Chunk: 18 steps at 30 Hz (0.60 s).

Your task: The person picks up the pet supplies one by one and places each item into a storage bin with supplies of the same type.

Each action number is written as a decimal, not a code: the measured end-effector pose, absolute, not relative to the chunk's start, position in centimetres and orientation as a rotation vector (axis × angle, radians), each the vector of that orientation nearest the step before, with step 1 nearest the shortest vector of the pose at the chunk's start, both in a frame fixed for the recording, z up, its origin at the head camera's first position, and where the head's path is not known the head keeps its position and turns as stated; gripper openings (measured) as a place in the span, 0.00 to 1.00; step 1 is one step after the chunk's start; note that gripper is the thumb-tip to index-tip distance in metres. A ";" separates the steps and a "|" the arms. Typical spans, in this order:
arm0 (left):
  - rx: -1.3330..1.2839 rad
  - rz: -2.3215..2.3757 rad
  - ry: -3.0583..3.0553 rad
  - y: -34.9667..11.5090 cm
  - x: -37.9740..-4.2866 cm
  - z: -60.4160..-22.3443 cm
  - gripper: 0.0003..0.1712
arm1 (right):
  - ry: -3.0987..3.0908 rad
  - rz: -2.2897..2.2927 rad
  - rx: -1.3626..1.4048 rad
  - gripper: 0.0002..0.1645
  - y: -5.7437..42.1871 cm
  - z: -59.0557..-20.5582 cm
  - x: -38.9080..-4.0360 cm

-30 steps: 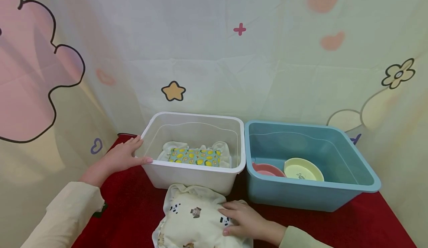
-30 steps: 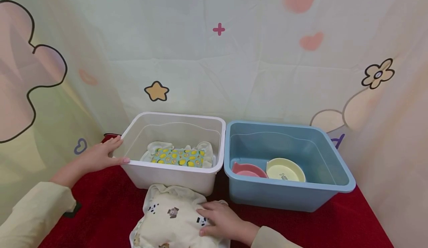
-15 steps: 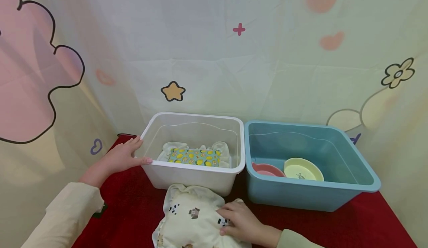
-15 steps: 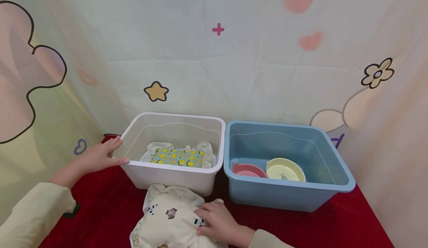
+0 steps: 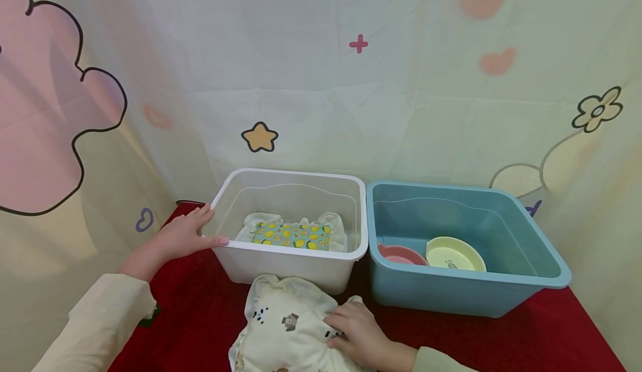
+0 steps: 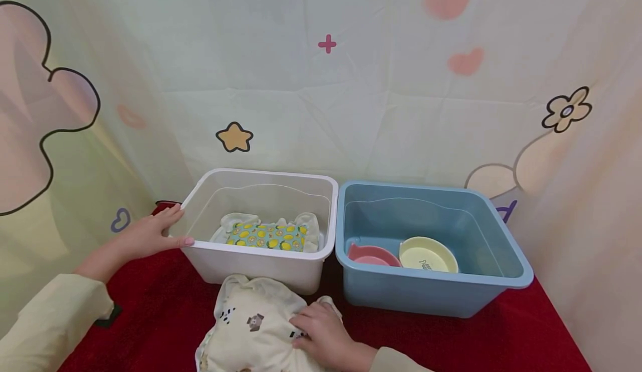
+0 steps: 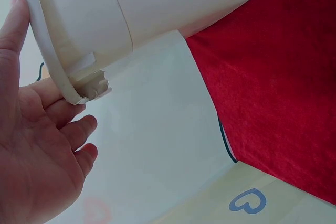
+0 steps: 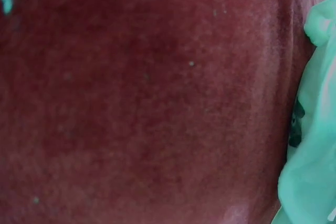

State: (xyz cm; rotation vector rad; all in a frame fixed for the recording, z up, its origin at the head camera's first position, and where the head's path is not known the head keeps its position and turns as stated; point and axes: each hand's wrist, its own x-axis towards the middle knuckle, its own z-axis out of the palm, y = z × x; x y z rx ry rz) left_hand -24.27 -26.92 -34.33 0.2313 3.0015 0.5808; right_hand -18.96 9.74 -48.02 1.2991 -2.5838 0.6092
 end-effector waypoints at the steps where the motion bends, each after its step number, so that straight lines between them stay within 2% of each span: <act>1: 0.231 0.581 3.001 -26.9 -24.3 -34.3 0.58 | -2.562 0.618 1.296 0.14 9.7 -48.0 -19.0; 6: 0.235 0.582 3.002 -26.9 -24.2 -34.2 0.58 | -2.436 0.685 1.293 0.07 9.3 -48.1 -19.0; 18: 0.232 0.576 2.999 -27.0 -24.3 -34.3 0.58 | -2.485 0.722 1.287 0.05 9.3 -47.3 -18.9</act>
